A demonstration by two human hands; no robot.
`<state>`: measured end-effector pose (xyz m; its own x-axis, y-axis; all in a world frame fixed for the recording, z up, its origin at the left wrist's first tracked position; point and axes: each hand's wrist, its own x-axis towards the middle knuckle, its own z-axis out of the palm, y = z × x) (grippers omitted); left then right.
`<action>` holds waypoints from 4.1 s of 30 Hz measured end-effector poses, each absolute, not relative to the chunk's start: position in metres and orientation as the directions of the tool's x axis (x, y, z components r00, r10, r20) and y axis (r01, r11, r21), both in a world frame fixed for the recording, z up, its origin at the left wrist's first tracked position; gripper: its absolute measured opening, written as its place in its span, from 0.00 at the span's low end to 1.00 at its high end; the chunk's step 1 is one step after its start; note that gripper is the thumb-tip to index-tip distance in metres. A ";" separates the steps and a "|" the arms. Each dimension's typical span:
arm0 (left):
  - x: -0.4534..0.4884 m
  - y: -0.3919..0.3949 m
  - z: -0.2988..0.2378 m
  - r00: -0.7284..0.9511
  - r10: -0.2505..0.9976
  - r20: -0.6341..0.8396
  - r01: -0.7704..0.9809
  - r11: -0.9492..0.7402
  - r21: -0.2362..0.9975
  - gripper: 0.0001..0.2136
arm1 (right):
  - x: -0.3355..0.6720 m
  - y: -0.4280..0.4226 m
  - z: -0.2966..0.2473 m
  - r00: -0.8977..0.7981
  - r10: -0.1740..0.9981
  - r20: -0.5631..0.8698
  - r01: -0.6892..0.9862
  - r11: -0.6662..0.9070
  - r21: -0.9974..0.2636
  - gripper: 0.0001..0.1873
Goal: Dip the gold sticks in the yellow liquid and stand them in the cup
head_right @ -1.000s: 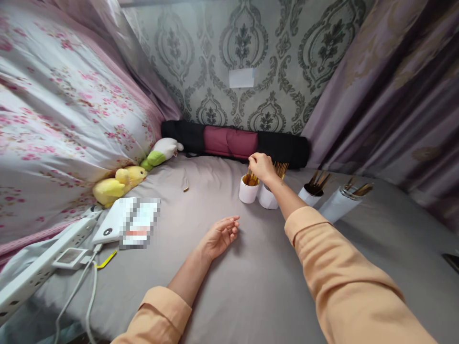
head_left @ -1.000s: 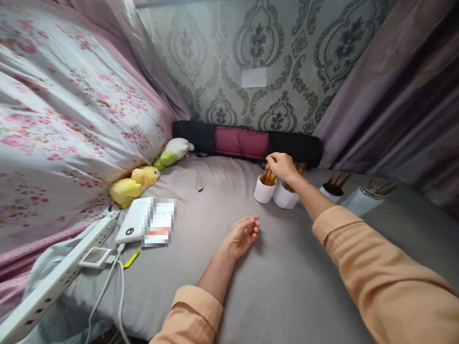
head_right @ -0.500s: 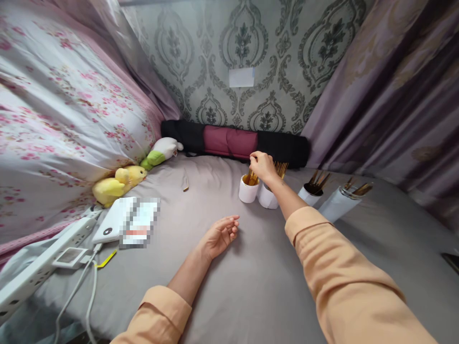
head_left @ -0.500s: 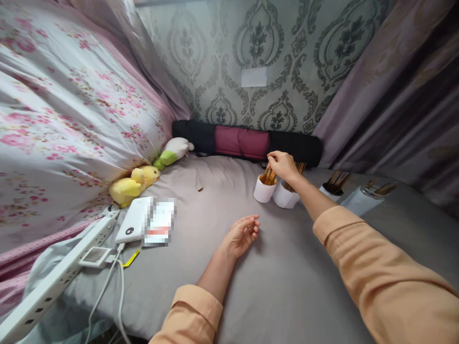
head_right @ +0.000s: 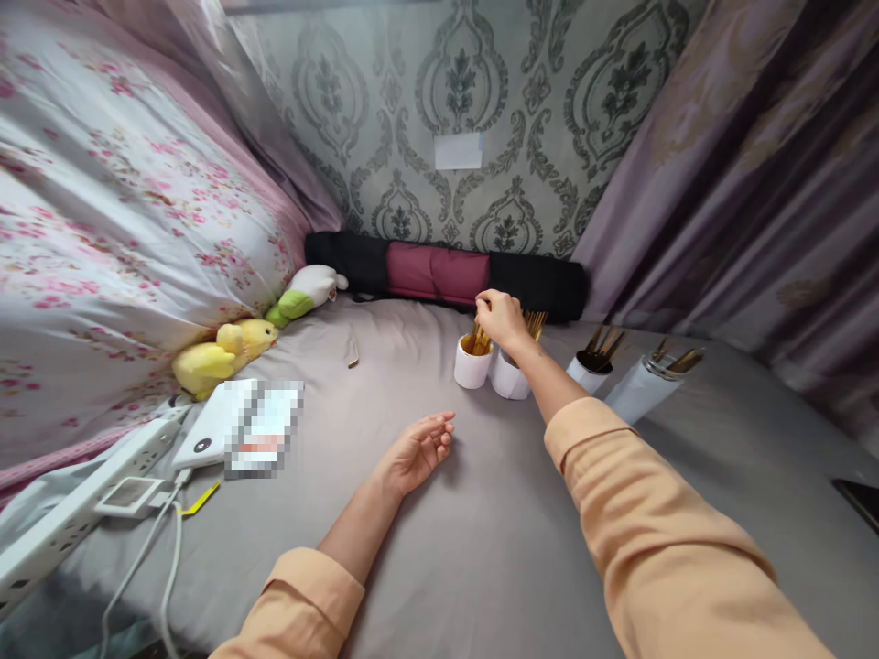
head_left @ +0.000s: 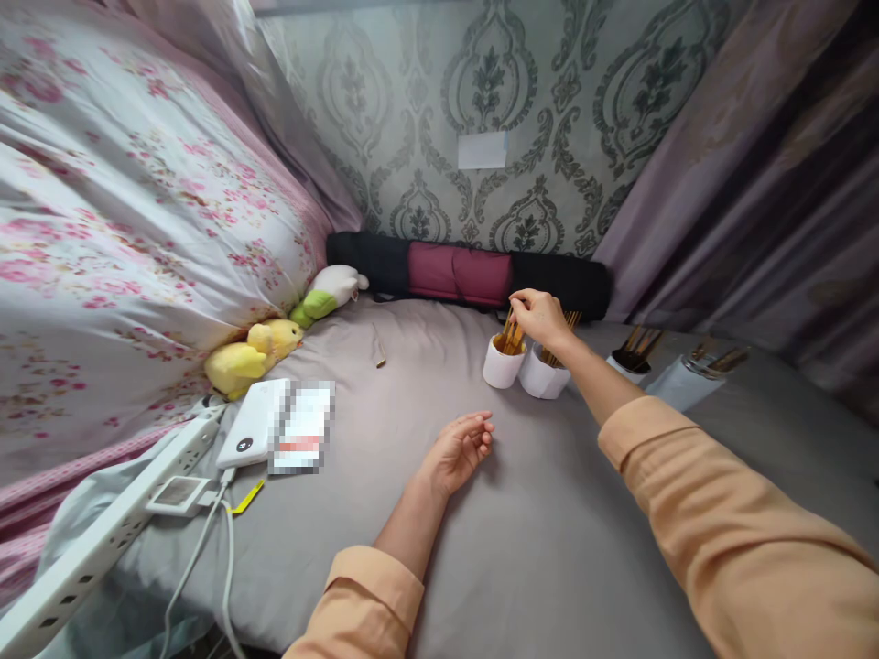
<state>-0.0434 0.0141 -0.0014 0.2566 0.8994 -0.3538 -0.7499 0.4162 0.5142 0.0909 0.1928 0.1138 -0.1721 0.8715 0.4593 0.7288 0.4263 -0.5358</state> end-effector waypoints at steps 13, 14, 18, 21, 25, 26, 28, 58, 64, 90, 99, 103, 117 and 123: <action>-0.044 0.014 -0.002 0.246 0.905 -0.347 -0.754 0.404 0.518 0.09 | 0.097 0.185 0.120 -0.143 0.858 0.494 0.683 0.447 -0.577 0.13; -0.044 0.014 -0.001 0.246 0.904 -0.349 -0.755 0.404 0.517 0.09 | 0.098 0.183 0.120 -0.132 0.862 0.490 0.678 0.439 -0.589 0.13; -0.044 0.014 0.000 0.243 0.903 -0.355 -0.755 0.406 0.515 0.10 | 0.104 0.177 0.120 -0.099 0.884 0.457 0.637 0.410 -0.653 0.14; -0.045 0.014 -0.001 0.244 0.902 -0.356 -0.753 0.408 0.516 0.10 | 0.109 0.172 0.118 -0.078 0.893 0.442 0.604 0.396 -0.692 0.14; -0.045 0.015 -0.002 0.254 0.900 -0.353 -0.755 0.413 0.509 0.10 | 0.114 0.166 0.114 -0.052 0.897 0.438 0.568 0.388 -0.726 0.15; -0.045 0.015 -0.002 0.255 0.900 -0.354 -0.755 0.415 0.508 0.10 | 0.116 0.165 0.112 -0.046 0.897 0.439 0.557 0.388 -0.734 0.16; -0.045 0.014 -0.002 0.256 0.898 -0.359 -0.755 0.417 0.506 0.09 | 0.117 0.161 0.109 -0.031 0.899 0.437 0.534 0.384 -0.753 0.18; -0.045 0.013 0.002 0.256 0.895 -0.366 -0.767 0.418 0.487 0.06 | 0.094 0.091 0.036 0.039 0.984 0.175 0.266 0.159 -0.951 0.22; -0.045 0.014 0.002 0.251 0.896 -0.366 -0.774 0.413 0.481 0.05 | 0.082 0.083 0.011 0.041 0.994 0.102 0.223 0.091 -0.971 0.22; -0.070 0.040 0.003 0.031 0.874 -0.484 -0.767 0.331 0.550 0.01 | 0.073 0.075 -0.018 0.032 0.995 0.093 0.342 0.076 -0.937 0.24; -0.082 0.055 0.010 -0.108 0.858 -0.501 -0.614 0.339 0.712 0.02 | 0.073 0.074 -0.019 0.022 0.997 0.072 0.320 0.061 -0.946 0.25; -0.092 0.066 0.010 -0.204 0.862 -0.464 -0.494 0.318 0.809 0.03 | 0.074 0.073 -0.018 0.019 0.998 0.067 0.325 0.057 -0.944 0.24; -0.136 0.101 0.019 -0.459 0.844 -0.276 0.034 0.328 0.944 0.03 | 0.074 0.075 -0.022 0.010 0.993 0.118 0.383 0.105 -0.918 0.23; -0.154 0.110 0.020 -0.518 0.834 -0.189 0.238 0.353 0.905 0.01 | 0.074 0.075 -0.023 0.006 0.990 0.138 0.392 0.125 -0.911 0.23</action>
<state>-0.1535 0.1101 0.0202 -0.5182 0.8342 -0.1887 0.2380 0.3526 0.9050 0.0742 0.0751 -0.0232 0.0059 0.9904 0.1382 0.3920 0.1249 -0.9115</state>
